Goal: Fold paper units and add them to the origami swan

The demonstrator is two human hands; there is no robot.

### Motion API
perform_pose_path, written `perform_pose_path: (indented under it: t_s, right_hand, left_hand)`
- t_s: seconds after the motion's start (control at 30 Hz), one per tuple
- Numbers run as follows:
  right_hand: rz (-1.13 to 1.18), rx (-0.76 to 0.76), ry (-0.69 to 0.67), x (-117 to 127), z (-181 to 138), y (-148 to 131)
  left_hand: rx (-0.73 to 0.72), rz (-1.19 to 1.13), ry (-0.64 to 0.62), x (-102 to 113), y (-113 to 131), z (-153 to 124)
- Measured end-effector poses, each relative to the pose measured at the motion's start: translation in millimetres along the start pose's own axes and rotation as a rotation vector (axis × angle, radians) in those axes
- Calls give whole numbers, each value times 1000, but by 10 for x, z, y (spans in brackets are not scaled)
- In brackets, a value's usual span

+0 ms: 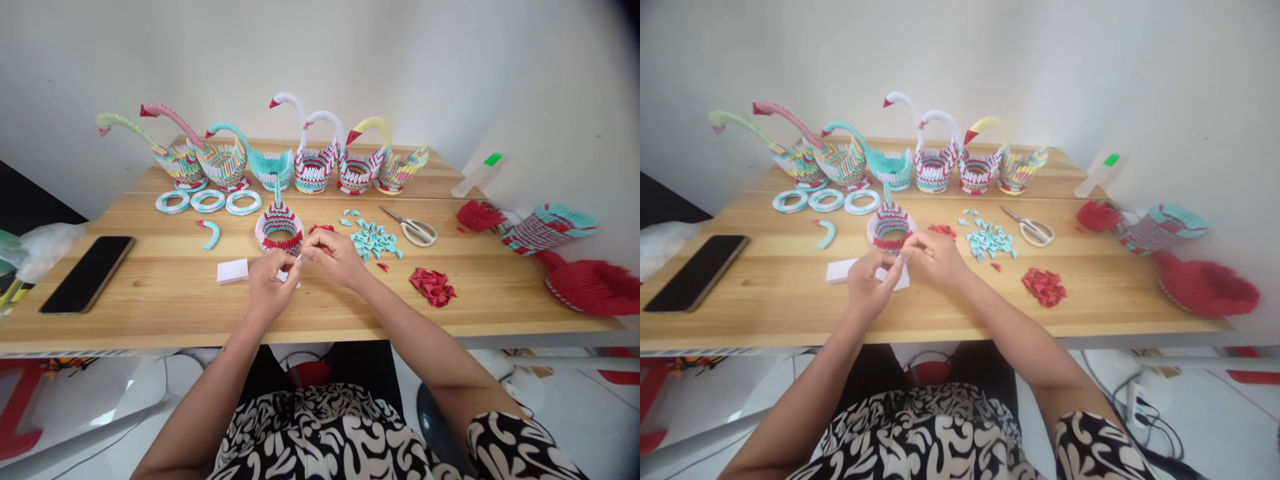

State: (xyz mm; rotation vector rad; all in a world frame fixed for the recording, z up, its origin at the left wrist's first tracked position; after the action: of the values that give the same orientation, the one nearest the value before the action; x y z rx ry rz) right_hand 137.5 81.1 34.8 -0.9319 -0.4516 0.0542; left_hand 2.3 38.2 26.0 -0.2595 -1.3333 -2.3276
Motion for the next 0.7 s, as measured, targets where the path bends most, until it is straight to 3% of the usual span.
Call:
perform_pose_path:
  t_s: [0.07,0.17,0.23,0.37,0.47,0.57,0.63,0.7]
  right_hand:
    - [-50,48,8,10,-7,-53]
    - [72,-9,-41,-59,-17,5]
    - [124,-37,-33,-71,-16,44]
    - [-61,88,124,89,-9,-60]
    - [-220,176,217,205,-29,-168]
    - [-283,165,260,296,-38,-167]
    - [-313,199,279,354,-40,-183]
    - [-379,294,303,408,-47,-250]
  left_hand:
    - [28,-84,-58,-41,-32,0]
    - [122,-322,-207,-133,-93,3]
    - [192,-398,-243,-146,-130,31]
    - [221,-311,-282,-137,-97,190]
    - [318,-491,-468,-291,-51,306]
    - [455,-692,-628,-468,-38,378]
    - [492,-764,-647,-532,-54,437]
    - [499,-809,-588,-543,-104,506]
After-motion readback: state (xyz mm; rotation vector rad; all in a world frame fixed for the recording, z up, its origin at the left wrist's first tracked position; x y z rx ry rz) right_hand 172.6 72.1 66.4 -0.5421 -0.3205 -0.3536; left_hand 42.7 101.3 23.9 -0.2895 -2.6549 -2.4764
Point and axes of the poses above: each hand's wrist, its own z-axis towards the middle knuckle, its own x-axis out of the back of the hand, y = z × x, the point moved 8 cm from there along z, towards the middle knuckle, and after that the axes turned 4 degrees about x, right-handed, at the moved point
